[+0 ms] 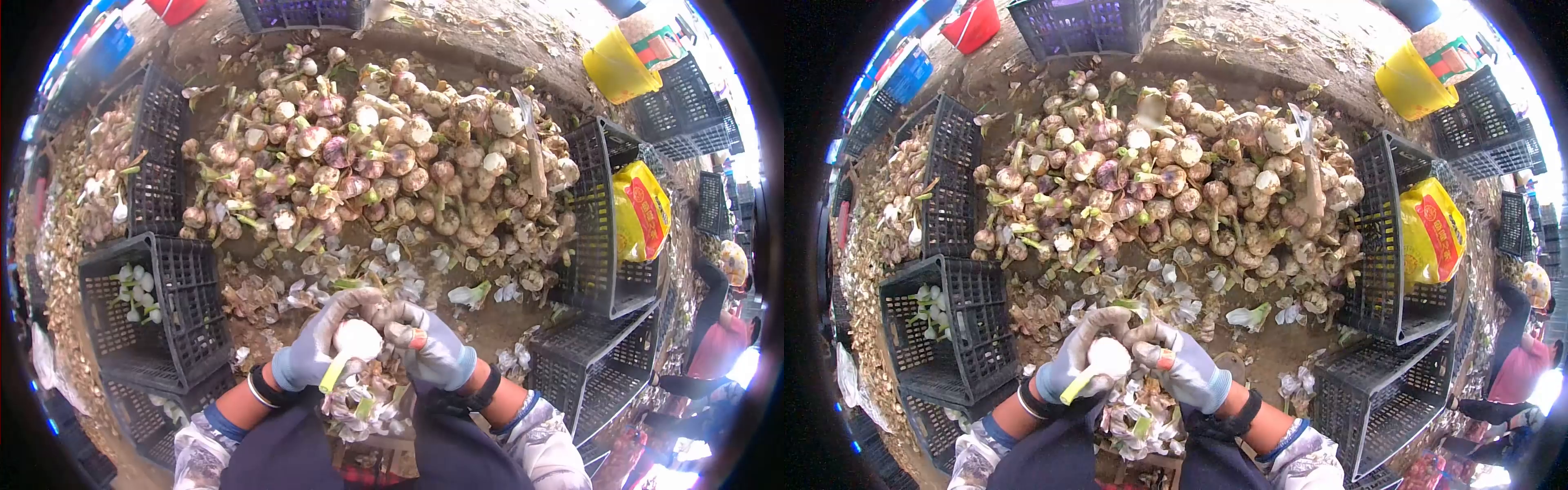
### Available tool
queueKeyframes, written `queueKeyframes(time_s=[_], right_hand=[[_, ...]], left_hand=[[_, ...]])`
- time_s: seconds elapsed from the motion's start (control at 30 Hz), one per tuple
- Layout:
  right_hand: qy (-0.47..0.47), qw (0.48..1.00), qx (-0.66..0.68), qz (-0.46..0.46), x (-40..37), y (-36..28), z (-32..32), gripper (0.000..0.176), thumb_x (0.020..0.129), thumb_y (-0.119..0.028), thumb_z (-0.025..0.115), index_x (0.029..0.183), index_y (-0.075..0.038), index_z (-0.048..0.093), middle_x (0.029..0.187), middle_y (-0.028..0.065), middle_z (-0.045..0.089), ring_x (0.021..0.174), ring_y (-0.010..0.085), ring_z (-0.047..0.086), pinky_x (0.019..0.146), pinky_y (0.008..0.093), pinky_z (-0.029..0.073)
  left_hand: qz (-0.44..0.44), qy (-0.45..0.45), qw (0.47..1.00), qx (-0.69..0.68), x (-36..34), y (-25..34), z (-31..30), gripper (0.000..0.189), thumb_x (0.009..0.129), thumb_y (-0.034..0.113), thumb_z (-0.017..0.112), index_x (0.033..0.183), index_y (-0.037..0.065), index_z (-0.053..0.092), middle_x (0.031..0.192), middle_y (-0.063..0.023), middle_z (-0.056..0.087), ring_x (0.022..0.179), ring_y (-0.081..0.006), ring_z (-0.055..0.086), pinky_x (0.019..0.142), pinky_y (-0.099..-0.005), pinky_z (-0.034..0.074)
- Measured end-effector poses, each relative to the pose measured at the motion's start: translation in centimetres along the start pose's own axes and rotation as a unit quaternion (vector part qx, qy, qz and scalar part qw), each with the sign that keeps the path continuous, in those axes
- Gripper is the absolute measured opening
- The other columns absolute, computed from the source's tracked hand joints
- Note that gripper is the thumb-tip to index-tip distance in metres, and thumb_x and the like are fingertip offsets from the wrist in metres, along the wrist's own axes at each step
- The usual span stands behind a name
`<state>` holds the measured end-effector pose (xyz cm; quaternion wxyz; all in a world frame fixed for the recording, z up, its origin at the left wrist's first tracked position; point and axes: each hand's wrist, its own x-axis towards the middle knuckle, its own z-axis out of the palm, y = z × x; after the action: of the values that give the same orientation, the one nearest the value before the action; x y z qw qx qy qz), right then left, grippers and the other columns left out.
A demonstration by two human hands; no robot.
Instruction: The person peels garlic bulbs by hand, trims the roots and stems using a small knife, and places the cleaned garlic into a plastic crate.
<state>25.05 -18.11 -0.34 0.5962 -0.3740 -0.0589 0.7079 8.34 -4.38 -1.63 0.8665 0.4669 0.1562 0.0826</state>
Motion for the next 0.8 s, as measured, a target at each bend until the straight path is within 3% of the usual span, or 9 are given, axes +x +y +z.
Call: queueKeyframes(time_s=[0.07, 0.13, 0.23, 0.33, 0.53, 0.57, 0.67, 0.7, 0.8], right_hand=[[-0.002, 1.0, 0.008, -0.027, 0.1, -0.3, 0.6, 0.033, 0.096, -0.022, 0.067, 0.119, 0.001, 0.06, 0.105, 0.0037, 0.064, 0.096, 0.0104, 0.06, 0.086, 0.0282, 0.05], [0.049, 0.996, -0.069, -0.036, -0.1, -0.1, 0.9, 0.031, 0.094, -0.018, 0.07, 0.117, 0.001, 0.062, 0.105, 0.0043, 0.066, 0.096, 0.0111, 0.062, 0.086, 0.0277, 0.051], [0.096, 0.982, -0.143, -0.082, -0.4, 0.3, 1.6, 0.028, 0.09, -0.012, 0.074, 0.113, 0.002, 0.065, 0.104, 0.0047, 0.069, 0.095, 0.011, 0.064, 0.087, 0.0268, 0.051], [0.127, 0.956, -0.226, -0.135, -0.4, 0.8, 1.4, 0.024, 0.09, -0.01, 0.074, 0.11, 0.002, 0.067, 0.103, 0.0042, 0.07, 0.095, 0.0097, 0.064, 0.087, 0.0254, 0.051], [0.147, 0.955, -0.191, -0.17, 0.4, 0.3, 2.0, 0.02, 0.091, -0.006, 0.071, 0.109, 0.002, 0.066, 0.104, 0.0058, 0.07, 0.095, 0.009, 0.064, 0.084, 0.0244, 0.052], [0.148, 0.957, -0.18, -0.171, 0.5, 0.1, 2.0, 0.019, 0.092, -0.006, 0.07, 0.109, 0.002, 0.065, 0.104, 0.006, 0.07, 0.095, 0.0092, 0.064, 0.084, 0.0245, 0.052], [0.153, 0.958, -0.169, -0.173, 0.6, 0.0, 1.4, 0.018, 0.092, -0.004, 0.069, 0.108, 0.001, 0.064, 0.104, 0.0066, 0.07, 0.096, 0.0106, 0.065, 0.085, 0.0253, 0.053], [0.158, 0.952, -0.196, -0.177, 0.6, 0.2, 0.8, 0.017, 0.092, -0.004, 0.068, 0.108, 0.001, 0.064, 0.104, 0.0067, 0.07, 0.095, 0.0106, 0.065, 0.085, 0.0253, 0.053], [0.193, 0.949, -0.196, -0.153, 0.7, 1.3, -0.7, 0.015, 0.09, -0.003, 0.069, 0.104, 0.001, 0.066, 0.102, 0.0072, 0.07, 0.091, 0.0103, 0.065, 0.083, 0.0259, 0.053]], left_hand=[[0.018, 0.0, 0.999, 0.04, 0.2, 0.0, -0.1, 0.096, 0.073, 0.029, 0.086, 0.149, 0.004, 0.033, 0.133, -0.0081, 0.048, 0.12, -0.0166, 0.05, 0.103, -0.033, 0.041], [0.041, -0.001, 0.991, 0.126, 0.4, 0.5, -0.3, 0.095, 0.073, 0.029, 0.086, 0.148, 0.003, 0.033, 0.134, -0.0093, 0.047, 0.122, -0.0177, 0.048, 0.106, -0.0343, 0.038], [0.062, 0.017, 0.987, 0.145, 0.1, 0.1, -0.4, 0.092, 0.076, 0.031, 0.085, 0.148, 0.008, 0.031, 0.12, -0.0063, 0.046, 0.112, -0.0179, 0.05, 0.101, -0.0346, 0.04], [0.093, 0.071, 0.974, 0.196, 0.4, 0.5, 0.6, 0.079, 0.077, 0.026, 0.082, 0.14, 0.008, 0.037, 0.119, -0.0069, 0.045, 0.108, -0.0183, 0.051, 0.097, -0.0351, 0.042], [0.127, 0.164, 0.971, 0.12, 0.8, 0.0, 2.1, 0.048, 0.077, 0.016, 0.079, 0.11, 0.011, 0.045, 0.115, -0.0065, 0.047, 0.1, -0.0158, 0.052, 0.089, -0.0308, 0.046], [0.113, 0.17, 0.974, 0.098, 0.7, 0.6, 2.4, 0.036, 0.08, 0.01, 0.077, 0.101, 0.011, 0.049, 0.117, -0.0083, 0.051, 0.1, -0.0174, 0.058, 0.086, -0.032, 0.051], [0.046, 0.204, 0.976, -0.054, 0.7, 0.6, 2.5, 0.029, 0.082, 0.008, 0.076, 0.099, 0.009, 0.053, 0.119, -0.0127, 0.056, 0.104, -0.0227, 0.063, 0.084, -0.0379, 0.057], [0.063, 0.195, 0.971, -0.126, 0.9, 0.1, 2.2, 0.021, 0.088, 0.012, 0.073, 0.101, 0.008, 0.057, 0.122, -0.0181, 0.06, 0.107, -0.0287, 0.066, 0.081, -0.0423, 0.06], [0.046, 0.169, 0.97, -0.171, 1.1, 0.4, 1.4, 0.021, 0.092, 0.02, 0.069, 0.107, 0.009, 0.06, 0.121, -0.0171, 0.063, 0.114, -0.0313, 0.063, 0.091, -0.0447, 0.057]])
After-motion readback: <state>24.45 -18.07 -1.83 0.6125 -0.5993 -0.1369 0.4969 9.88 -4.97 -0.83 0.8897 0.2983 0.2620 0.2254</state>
